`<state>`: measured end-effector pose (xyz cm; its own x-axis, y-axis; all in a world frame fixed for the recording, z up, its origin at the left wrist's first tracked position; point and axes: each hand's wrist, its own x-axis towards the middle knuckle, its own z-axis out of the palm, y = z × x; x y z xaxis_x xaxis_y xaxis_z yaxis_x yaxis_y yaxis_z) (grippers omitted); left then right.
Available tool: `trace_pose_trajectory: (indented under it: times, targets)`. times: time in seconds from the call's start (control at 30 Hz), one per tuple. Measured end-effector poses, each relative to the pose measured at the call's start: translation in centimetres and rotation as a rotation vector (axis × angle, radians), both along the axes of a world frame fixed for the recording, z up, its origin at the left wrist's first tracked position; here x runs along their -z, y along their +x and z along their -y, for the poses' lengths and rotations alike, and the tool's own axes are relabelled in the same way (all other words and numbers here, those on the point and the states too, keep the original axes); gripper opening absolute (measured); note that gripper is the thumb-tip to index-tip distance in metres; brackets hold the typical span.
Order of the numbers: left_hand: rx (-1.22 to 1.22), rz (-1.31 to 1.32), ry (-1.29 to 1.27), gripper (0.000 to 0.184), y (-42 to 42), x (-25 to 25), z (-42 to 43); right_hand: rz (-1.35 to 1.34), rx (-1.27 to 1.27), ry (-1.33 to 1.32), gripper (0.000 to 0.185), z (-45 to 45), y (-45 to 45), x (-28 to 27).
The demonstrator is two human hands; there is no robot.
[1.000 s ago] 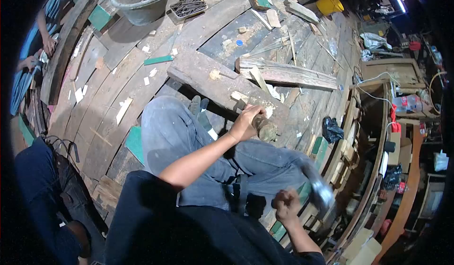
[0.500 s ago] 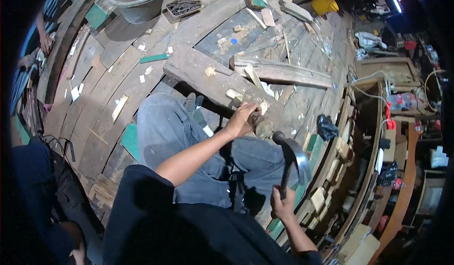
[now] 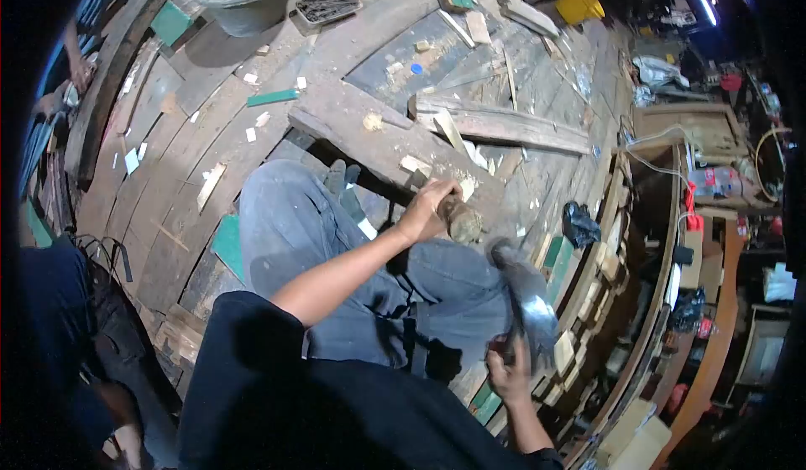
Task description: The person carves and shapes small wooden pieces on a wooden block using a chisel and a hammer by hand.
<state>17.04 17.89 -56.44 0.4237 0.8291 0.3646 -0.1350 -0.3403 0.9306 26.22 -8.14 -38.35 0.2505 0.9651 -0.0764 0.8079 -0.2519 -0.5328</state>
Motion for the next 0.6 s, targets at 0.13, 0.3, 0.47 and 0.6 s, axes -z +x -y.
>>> trace_pose_trajectory:
  times: [0.13,0.3,0.47,0.6]
  targets:
    - [0.004,0.021,0.000,0.025,0.4,0.1,0.0,-0.805,-0.207,0.626,0.022,-4.2,-2.3,-4.7]
    - [0.011,0.023,0.007,0.028,-0.2,0.2,0.1,-0.281,0.257,-0.184,0.015,-0.7,0.3,3.4]
    - [-0.015,0.016,-0.039,0.028,0.3,0.0,0.0,-0.537,0.259,0.391,0.019,-1.7,-0.3,-4.2]
    - [-0.018,0.012,0.011,0.028,0.3,-0.4,-0.1,-0.601,0.033,0.626,0.023,-2.5,-1.7,-3.3]
